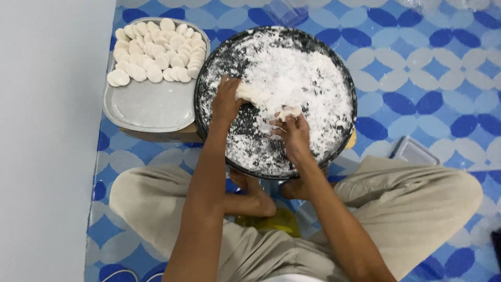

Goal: The person is shaping small pieces of white dough into balls on a floured circular tray while sitting on the floor.

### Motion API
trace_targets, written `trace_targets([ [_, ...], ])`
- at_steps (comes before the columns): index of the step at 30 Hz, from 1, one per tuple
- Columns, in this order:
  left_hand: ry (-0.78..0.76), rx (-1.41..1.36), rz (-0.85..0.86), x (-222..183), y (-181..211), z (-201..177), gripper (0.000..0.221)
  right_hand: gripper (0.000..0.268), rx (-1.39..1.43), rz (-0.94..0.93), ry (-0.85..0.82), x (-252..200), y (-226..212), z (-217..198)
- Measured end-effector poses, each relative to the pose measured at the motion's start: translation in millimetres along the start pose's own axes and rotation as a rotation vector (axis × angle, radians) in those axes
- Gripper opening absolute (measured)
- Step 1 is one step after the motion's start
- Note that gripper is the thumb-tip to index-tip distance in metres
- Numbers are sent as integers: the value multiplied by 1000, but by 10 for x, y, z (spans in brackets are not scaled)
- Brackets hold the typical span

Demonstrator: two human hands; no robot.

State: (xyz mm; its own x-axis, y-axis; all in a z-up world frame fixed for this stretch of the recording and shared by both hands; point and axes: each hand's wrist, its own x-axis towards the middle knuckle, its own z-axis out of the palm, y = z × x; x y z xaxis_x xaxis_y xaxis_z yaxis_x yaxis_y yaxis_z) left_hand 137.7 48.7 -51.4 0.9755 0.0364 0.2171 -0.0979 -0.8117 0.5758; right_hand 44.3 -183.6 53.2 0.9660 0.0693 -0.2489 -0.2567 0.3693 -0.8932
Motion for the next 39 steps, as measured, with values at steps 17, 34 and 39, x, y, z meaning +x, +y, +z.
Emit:
trace_targets([
  [17, 112, -369, -37, -696, 808, -615, 59, 44, 242, 157, -154, -162, -151, -130],
  [34, 8, -927, -241, -1648, 1555, -764, 39, 27, -789, -483, -181, -605, 313, 99],
  [39, -54, -828, -260, -1360, 1395, -853, 34, 72, -955, -383, -328, -823, -316, 499],
])
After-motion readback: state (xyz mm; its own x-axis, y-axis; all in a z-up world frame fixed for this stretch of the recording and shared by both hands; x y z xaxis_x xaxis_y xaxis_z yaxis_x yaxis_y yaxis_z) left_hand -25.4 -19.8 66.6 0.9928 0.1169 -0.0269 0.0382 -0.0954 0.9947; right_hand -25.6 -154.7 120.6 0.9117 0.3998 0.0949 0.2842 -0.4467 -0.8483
